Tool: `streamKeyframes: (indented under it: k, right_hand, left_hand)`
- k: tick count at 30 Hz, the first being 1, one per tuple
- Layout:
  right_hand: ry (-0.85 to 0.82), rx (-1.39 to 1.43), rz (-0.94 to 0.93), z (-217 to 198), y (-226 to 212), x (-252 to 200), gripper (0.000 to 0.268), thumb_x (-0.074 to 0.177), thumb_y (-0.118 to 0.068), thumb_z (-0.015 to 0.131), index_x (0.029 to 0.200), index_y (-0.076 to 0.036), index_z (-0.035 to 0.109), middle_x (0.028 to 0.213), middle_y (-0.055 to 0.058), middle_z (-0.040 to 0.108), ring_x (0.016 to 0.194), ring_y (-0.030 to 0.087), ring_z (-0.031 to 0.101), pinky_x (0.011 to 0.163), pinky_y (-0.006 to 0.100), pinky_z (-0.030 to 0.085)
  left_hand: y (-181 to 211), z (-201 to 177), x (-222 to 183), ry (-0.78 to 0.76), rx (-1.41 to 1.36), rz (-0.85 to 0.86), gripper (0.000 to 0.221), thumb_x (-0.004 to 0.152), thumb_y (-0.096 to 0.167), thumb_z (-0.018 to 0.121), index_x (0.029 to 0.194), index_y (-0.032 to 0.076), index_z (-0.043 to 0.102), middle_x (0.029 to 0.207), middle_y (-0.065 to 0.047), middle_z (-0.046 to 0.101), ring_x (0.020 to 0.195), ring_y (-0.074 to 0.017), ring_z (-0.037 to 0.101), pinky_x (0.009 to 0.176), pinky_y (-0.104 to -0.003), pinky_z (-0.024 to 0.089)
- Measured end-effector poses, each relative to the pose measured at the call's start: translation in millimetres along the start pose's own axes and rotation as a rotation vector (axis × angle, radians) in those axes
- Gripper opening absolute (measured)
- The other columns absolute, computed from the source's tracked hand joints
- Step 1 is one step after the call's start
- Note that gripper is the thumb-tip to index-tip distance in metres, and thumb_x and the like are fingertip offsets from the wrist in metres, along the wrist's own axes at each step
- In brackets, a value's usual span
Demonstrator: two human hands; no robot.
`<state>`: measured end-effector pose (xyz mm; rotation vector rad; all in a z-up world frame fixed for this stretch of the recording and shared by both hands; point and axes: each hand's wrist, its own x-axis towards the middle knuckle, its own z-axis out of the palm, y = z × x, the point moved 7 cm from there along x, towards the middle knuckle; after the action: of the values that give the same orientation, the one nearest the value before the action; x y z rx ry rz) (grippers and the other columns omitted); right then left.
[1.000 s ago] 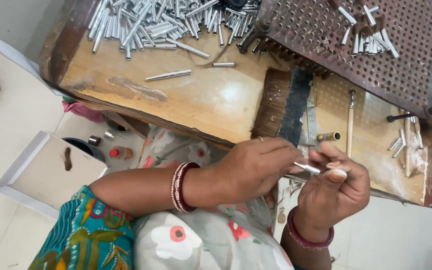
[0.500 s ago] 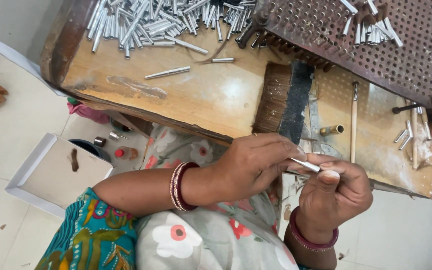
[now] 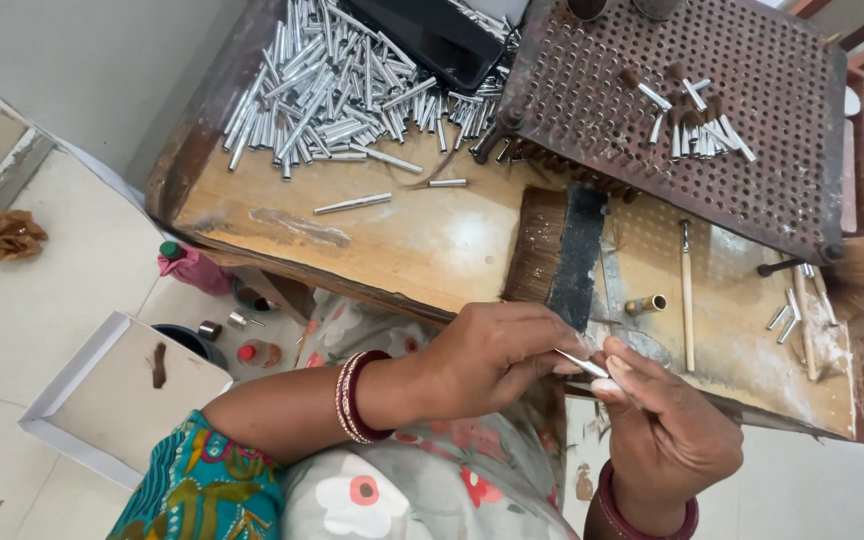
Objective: Assembling cosmetic brushes by inserting brush heads into metal ferrules at a workbench.
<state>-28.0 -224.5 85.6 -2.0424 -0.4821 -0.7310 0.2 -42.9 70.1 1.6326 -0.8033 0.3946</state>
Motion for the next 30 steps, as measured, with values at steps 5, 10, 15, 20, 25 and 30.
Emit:
streamKeyframes:
  k: [5,10,15,20,25,30]
  right_hand:
    - [-0.053,0.171,0.046,-2,14,-5,0.022,0.09,-0.01,0.085,0.099,0.005,0.073,0.104,0.023,0.075,0.096,0.022,0.078,0.089,0.028,0.063]
    - [-0.078,0.164,0.032,6,-7,9,0.028,0.089,-0.017,0.086,0.102,0.004,0.073,0.105,0.022,0.075,0.097,0.023,0.077,0.091,0.029,0.062]
    - [0.031,0.5,0.098,-2,33,-7,0.055,0.094,-0.035,0.085,0.127,0.005,0.068,0.113,0.019,0.074,0.099,0.019,0.074,0.088,0.024,0.059]
    - [0.144,0.285,0.126,9,49,-15,0.053,0.097,-0.035,0.08,0.12,0.011,0.065,0.11,0.026,0.072,0.093,0.028,0.073,0.083,0.034,0.062]
    - [0.084,0.171,-0.27,29,25,-24,0.075,0.108,-0.061,0.055,0.147,0.003,0.053,0.138,0.026,0.061,0.13,0.028,0.064,0.108,0.037,0.057]
    - [0.046,-0.271,-0.421,38,10,-29,0.084,0.109,-0.063,0.014,0.146,0.006,0.044,0.136,0.033,0.06,0.131,0.042,0.062,0.115,0.05,0.053]
  left_hand:
    - [-2,2,-3,-0.018,-0.015,0.007,0.022,0.091,-0.002,0.071,0.112,0.003,0.067,0.105,-0.013,0.07,0.099,-0.0328,0.072,0.083,-0.037,0.059]
    - [-1,0,-4,-0.014,-0.031,0.011,0.021,0.091,-0.003,0.072,0.111,0.004,0.066,0.106,-0.013,0.07,0.1,-0.0326,0.072,0.084,-0.038,0.059]
    - [-7,-8,-6,0.098,0.024,-0.01,0.021,0.092,-0.002,0.071,0.112,0.005,0.066,0.107,-0.011,0.069,0.102,-0.0298,0.072,0.086,-0.036,0.06]
    - [-10,-8,-5,0.091,-0.015,-0.034,0.02,0.092,-0.001,0.072,0.112,0.005,0.067,0.105,-0.011,0.07,0.099,-0.0296,0.072,0.083,-0.036,0.059]
    - [-10,-9,-8,0.106,-0.093,-0.085,0.016,0.094,0.003,0.073,0.109,0.005,0.068,0.1,-0.01,0.07,0.093,-0.0284,0.072,0.079,-0.035,0.057]
    - [-8,-4,-11,0.098,-0.147,-0.102,0.014,0.095,0.008,0.073,0.108,0.004,0.068,0.098,-0.011,0.071,0.091,-0.0284,0.072,0.078,-0.036,0.057]
